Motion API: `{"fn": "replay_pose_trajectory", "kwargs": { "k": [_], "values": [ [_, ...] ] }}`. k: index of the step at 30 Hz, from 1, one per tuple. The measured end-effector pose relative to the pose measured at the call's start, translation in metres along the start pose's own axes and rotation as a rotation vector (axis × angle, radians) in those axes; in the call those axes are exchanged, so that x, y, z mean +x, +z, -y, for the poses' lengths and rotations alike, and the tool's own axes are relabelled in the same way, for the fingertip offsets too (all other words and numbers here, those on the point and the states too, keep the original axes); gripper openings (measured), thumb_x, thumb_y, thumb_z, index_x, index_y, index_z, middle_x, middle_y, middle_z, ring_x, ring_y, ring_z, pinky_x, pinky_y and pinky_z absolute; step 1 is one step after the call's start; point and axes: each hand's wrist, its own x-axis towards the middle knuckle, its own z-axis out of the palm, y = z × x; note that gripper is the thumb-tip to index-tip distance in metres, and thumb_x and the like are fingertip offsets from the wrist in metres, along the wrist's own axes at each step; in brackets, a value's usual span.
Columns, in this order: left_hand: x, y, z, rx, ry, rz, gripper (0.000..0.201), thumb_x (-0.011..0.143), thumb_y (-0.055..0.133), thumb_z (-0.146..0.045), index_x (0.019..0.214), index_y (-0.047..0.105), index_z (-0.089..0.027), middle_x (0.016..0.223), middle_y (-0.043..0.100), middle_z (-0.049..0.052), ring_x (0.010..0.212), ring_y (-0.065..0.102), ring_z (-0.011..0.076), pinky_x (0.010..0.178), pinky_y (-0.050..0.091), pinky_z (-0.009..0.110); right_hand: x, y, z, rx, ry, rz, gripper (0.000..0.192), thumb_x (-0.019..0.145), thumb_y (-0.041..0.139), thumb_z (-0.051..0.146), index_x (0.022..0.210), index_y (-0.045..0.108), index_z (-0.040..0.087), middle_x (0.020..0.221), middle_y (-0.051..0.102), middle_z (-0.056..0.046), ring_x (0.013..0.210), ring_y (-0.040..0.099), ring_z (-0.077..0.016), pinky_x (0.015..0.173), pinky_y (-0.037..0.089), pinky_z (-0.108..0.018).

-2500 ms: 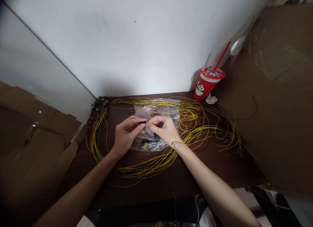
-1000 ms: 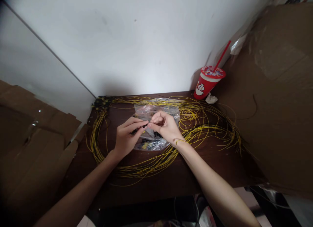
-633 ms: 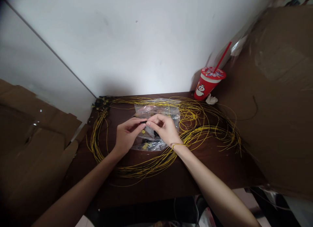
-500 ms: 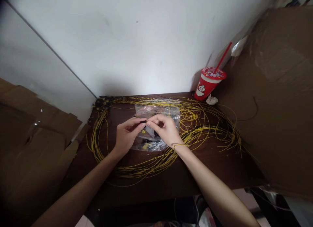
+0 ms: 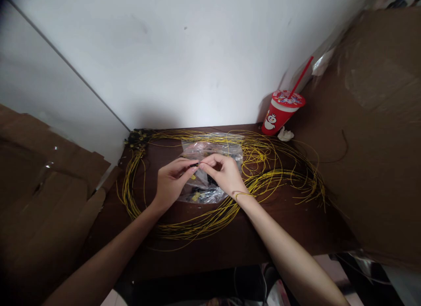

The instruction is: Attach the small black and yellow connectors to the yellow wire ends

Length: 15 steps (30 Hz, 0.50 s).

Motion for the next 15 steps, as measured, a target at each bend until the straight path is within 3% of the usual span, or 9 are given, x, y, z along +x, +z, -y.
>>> {"fn": "replay_pose_trajectory", "kwargs": {
  "k": [5, 15],
  "values": [
    [0.0007, -0.0018, -0.0004, 0.031, 0.040, 0.015, 0.016, 0.078, 0.066, -0.016, 0.091, 0.074, -0.021, 0.082, 0.070, 0.004, 0.070, 0.062, 0.0120, 0.062, 0.048, 0.024, -0.0005, -0.0007, 0.0019, -0.085, -0.018, 0.010, 0.025, 0.074, 0.068, 0.040, 0.073, 0.066, 0.015, 0.069, 0.065, -0.003, 0.063, 0.055, -0.0121, 0.062, 0.044, -0.027],
    [0.0007, -0.0020, -0.0024, 0.078, 0.098, 0.050, 0.018, 0.078, 0.064, -0.012, 0.091, 0.073, -0.021, 0.082, 0.069, 0.003, 0.071, 0.061, 0.0117, 0.059, 0.047, 0.023, -0.0015, -0.0002, 0.0044, -0.040, -0.014, 0.038, 0.020, 0.073, 0.068, 0.035, 0.072, 0.065, 0.015, 0.068, 0.062, -0.001, 0.063, 0.054, -0.0115, 0.063, 0.044, -0.027]
  ]
}}
